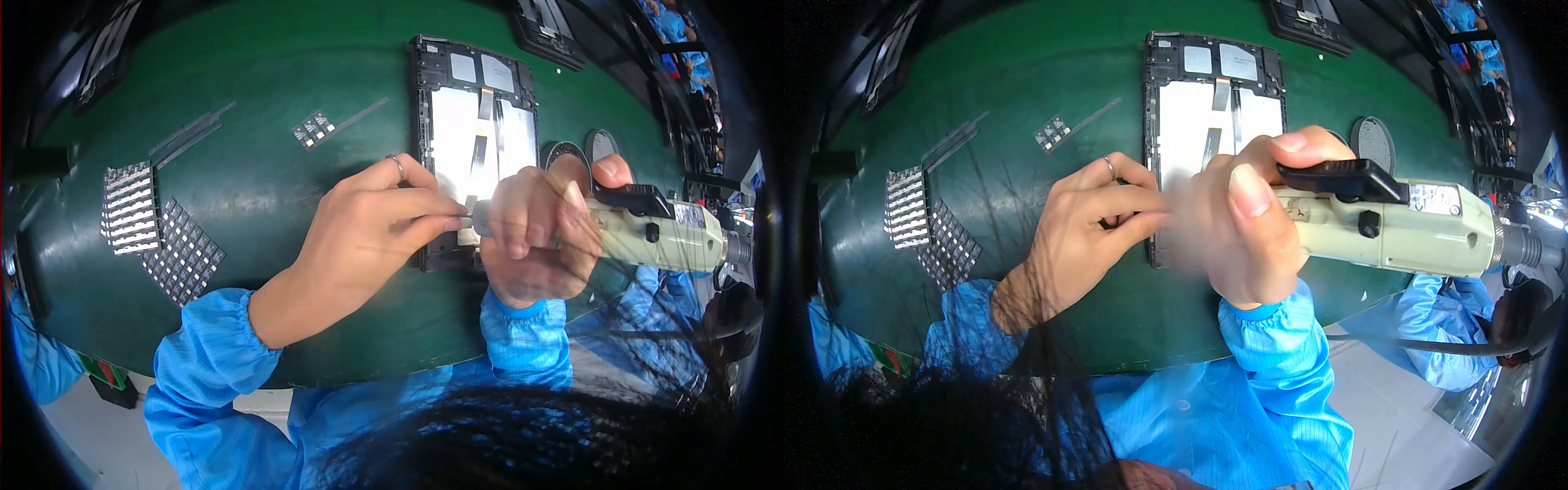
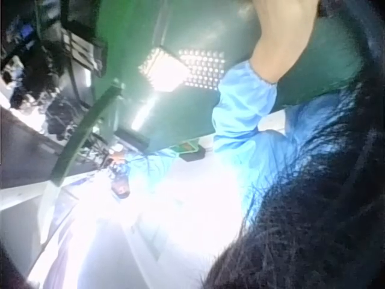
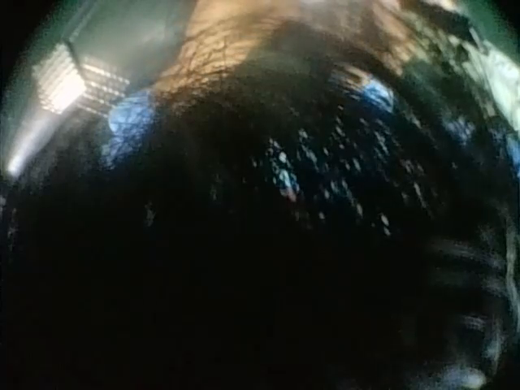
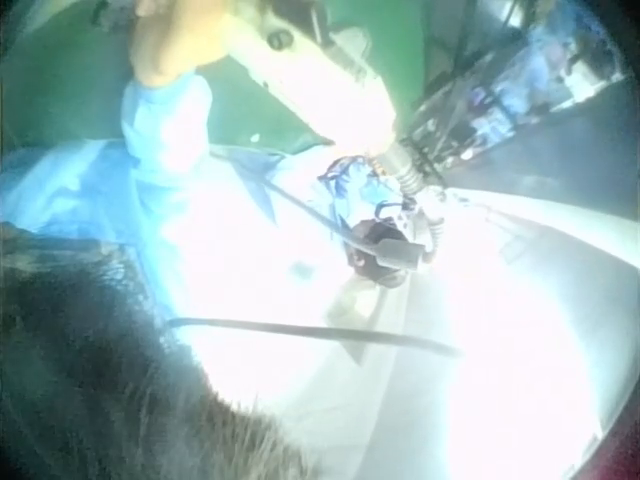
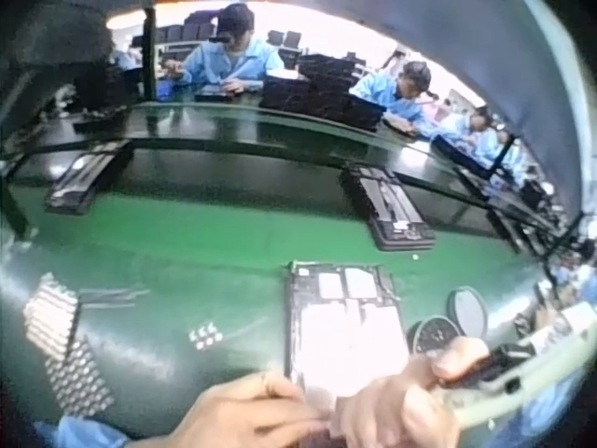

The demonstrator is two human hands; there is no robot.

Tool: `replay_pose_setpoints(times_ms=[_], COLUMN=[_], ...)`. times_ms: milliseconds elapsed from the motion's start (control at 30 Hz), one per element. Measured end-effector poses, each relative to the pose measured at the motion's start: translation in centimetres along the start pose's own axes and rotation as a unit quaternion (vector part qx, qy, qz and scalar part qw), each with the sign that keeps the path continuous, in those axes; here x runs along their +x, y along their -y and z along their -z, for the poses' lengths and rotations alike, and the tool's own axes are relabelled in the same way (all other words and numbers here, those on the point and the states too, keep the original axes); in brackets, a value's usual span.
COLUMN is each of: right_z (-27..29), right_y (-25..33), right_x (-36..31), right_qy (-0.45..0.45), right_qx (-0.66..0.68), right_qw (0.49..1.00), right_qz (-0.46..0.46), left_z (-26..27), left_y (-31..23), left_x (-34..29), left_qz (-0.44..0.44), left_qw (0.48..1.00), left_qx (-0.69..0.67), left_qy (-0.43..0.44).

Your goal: The person assembles electronic tablets on a conveyor line by attaching small components and flexible cables onto tablet frames by hand, fastening them with an electric screwdriver, and placing the tablets onto the conveyor belt.

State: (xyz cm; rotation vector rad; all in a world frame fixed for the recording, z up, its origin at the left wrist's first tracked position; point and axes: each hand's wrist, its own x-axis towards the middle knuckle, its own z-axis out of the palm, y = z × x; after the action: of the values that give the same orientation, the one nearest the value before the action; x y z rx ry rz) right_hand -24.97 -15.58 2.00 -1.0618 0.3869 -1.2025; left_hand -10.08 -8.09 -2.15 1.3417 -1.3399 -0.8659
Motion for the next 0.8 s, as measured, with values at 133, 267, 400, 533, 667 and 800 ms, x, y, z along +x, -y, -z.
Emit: replay_pose_setpoints(times_ms=[133, 267, 400, 533, 667, 800], right_z=[0.14, 0.23, 0.39, 0.50, 0.42, 0.72], right_y=[0.12, 0.25, 0.19, 0.35, 0.18, 0.12], right_x=[-0.22, -0.33, -0.33, -0.50, -0.68, -0.65], right_qy=[-0.009, -0.009, 0.003, 0.022, 0.039, 0.047], right_qx=[-0.011, -0.004, -0.004, -0.023, -0.025, -0.029], right_qw=[1.000, 1.000, 1.000, 0.999, 0.999, 0.998], right_qz=[0.003, 0.005, 0.008, -0.006, -0.016, -0.002], left_z=[-0.25, -0.28, -0.39, -0.39, -0.37, 0.15], left_y=[-0.39, -0.32, -0.42, -0.47, -0.36, -0.82], left_x=[-0.02, -0.03, -0.17, -0.17, -0.36, -0.34], left_qz=[0.008, 0.008, 0.010, 0.006, 0.005, 0.020], left_qw=[1.000, 1.000, 0.999, 1.000, 0.999, 0.999], left_qx=[0.012, 0.021, 0.029, 0.020, 0.028, 0.034], left_qy=[-0.010, -0.008, -0.013, -0.015, -0.016, 0.012])
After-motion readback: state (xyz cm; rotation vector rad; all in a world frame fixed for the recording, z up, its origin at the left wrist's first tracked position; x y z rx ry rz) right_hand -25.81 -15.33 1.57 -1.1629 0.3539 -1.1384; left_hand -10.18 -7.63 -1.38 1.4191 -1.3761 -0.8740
